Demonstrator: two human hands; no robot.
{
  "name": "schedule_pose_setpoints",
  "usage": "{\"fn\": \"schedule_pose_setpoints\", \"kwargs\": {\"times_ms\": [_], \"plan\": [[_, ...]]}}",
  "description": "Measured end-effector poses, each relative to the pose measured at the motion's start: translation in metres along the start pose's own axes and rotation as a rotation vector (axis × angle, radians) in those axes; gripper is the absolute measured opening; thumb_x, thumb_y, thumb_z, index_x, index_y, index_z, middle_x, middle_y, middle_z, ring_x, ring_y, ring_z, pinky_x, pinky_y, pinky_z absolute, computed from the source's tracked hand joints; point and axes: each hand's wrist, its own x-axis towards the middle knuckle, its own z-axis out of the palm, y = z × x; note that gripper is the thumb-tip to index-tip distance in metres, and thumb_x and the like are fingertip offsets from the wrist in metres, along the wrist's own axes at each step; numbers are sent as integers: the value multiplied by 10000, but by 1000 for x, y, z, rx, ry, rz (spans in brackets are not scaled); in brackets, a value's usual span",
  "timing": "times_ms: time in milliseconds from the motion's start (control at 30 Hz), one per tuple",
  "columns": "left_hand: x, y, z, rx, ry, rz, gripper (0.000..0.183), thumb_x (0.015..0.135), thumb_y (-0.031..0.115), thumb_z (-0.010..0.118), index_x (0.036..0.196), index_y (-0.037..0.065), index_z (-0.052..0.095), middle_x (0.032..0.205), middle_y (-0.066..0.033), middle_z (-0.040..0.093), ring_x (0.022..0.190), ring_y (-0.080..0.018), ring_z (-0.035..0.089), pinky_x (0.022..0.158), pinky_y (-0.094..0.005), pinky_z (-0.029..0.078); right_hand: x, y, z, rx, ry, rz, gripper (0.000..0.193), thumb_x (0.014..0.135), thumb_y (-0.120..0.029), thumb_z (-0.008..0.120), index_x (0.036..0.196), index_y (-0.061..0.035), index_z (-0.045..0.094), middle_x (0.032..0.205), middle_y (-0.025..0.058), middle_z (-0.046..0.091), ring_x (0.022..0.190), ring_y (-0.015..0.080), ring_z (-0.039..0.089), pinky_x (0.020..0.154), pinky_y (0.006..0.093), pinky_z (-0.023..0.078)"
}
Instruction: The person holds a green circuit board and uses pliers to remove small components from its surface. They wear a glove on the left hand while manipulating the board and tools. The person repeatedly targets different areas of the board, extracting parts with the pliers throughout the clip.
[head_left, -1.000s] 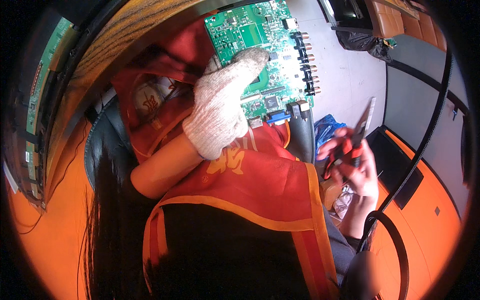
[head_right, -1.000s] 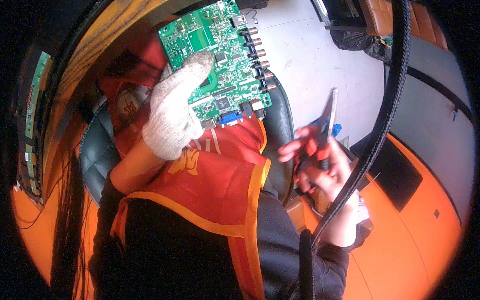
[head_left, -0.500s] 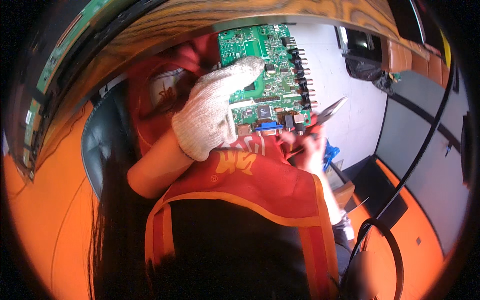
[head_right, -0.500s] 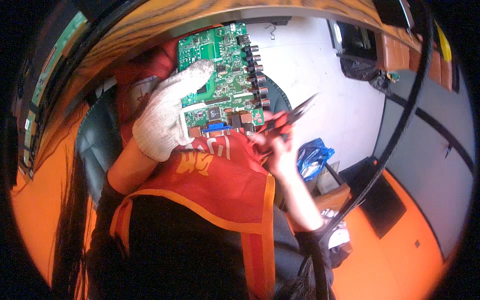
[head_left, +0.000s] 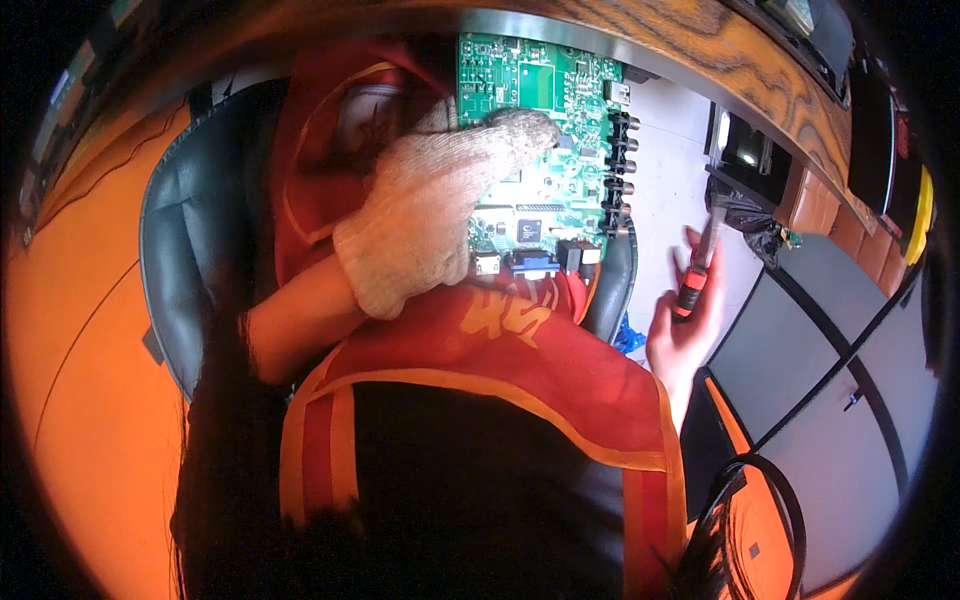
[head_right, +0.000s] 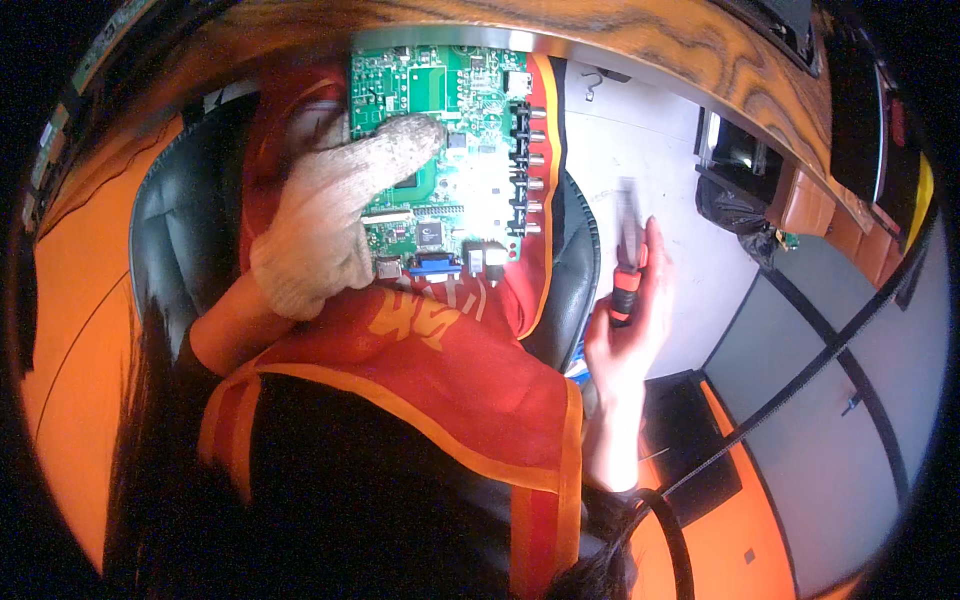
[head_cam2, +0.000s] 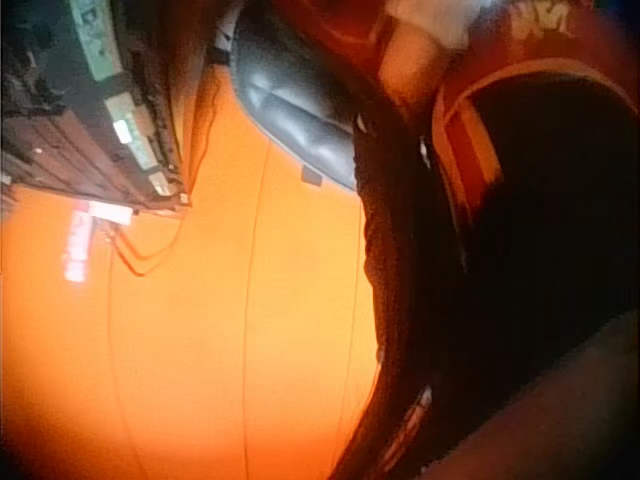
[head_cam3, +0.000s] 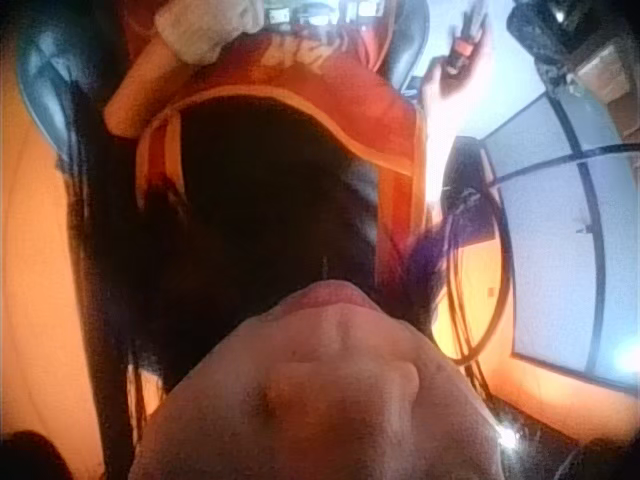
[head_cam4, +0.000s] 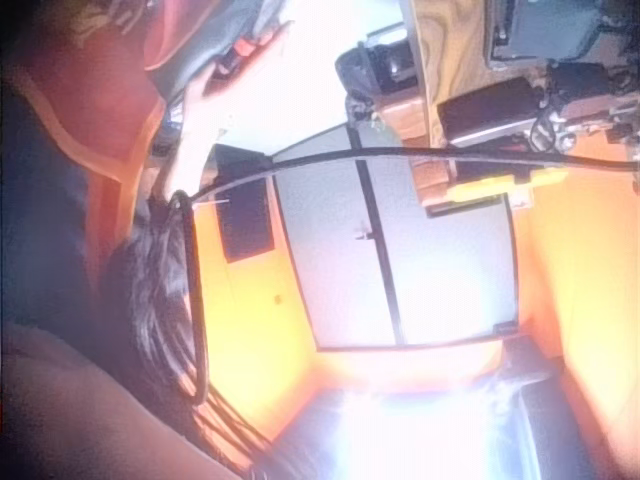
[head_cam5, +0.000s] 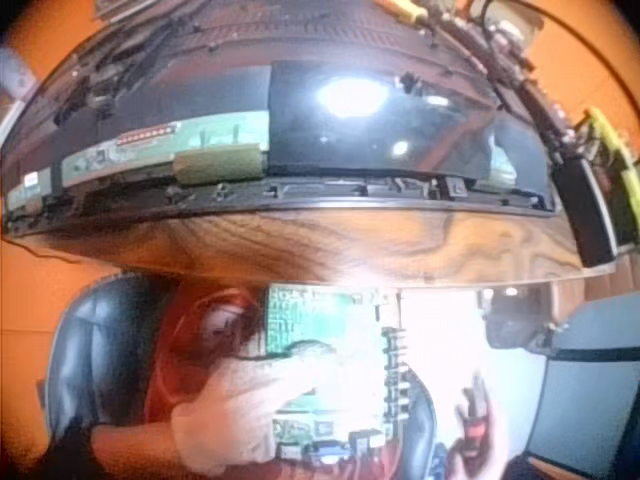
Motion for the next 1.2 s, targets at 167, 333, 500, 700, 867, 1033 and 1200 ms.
{"fn": "schedule_pose_setpoints", "kwargs": {"times_ms": [167, 333, 500, 700, 867, 1033, 1200], "plan": [[9, -2, 12, -100, 79, -10, 275, 856, 161, 621, 1107, 54, 591, 979, -78, 647, 857, -168, 638, 746, -281, 511, 18, -5, -15, -521, -18, -198, 650, 678, 113, 650, 1256, -178, 587, 1138, 114, 550, 1046, 274, 533, 873, 372, 454], [17, -5, 24, -24, 174, 86, 271, 819, 166, 669, 1068, 76, 613, 918, -62, 667, 798, -158, 646, 695, -259, 505, 23, -8, -4, -675, -32, -266, 543, 764, -22, 667, 1258, -231, 588, 1118, 93, 548, 1045, 273, 530, 844, 382, 465], [21, -9, 22, 288, 261, 231, 192, 866, 114, 622, 1047, 50, 617, 904, -55, 668, 756, -141, 652, 685, -272, 538, 23, -9, 6, -629, -115, -219, 535, 778, -44, 659, 1270, -238, 576, 1138, 91, 532, 1047, 284, 523, 852, 381, 456], [25, -12, 17, 332, 236, 318, 187, 866, 79, 618, 1050, 48, 622, 934, -51, 663, 763, -136, 652, 680, -277, 556, 21, -7, 13, -588, -108, -181, 593, 759, 17, 633, 1289, -238, 557, 1149, 86, 523, 1049, 283, 518, 860, 387, 450], [24, -10, 23, 366, 304, 287, 192, 860, 91, 630, 1049, 54, 625, 930, -43, 662, 765, -128, 649, 687, -274, 550, 19, -8, 16, -572, -101, -146, 638, 720, 85, 630, 1290, -190, 549, 1139, 68, 548, 1035, 256, 528, 854, 361, 460], [21, -9, 21, 264, 306, 287, 189, 841, 99, 661, 1025, 66, 634, 919, -22, 662, 755, -105, 638, 675, -253, 533, 16, -14, 23, -461, -173, -67, 700, 694, 156, 572, 1318, -156, 514, 1130, 104, 539, 1043, 271, 525, 871, 355, 456], [27, -13, 16, 454, 320, 411, 175, 839, 95, 660, 1011, 67, 642, 900, -17, 664, 741, -97, 632, 657, -246, 527, 13, -15, 29, -383, -221, 10, 696, 700, 161, 541, 1333, -124, 485, 1133, 140, 512, 1060, 304, 517, 895, 389, 440]]}}
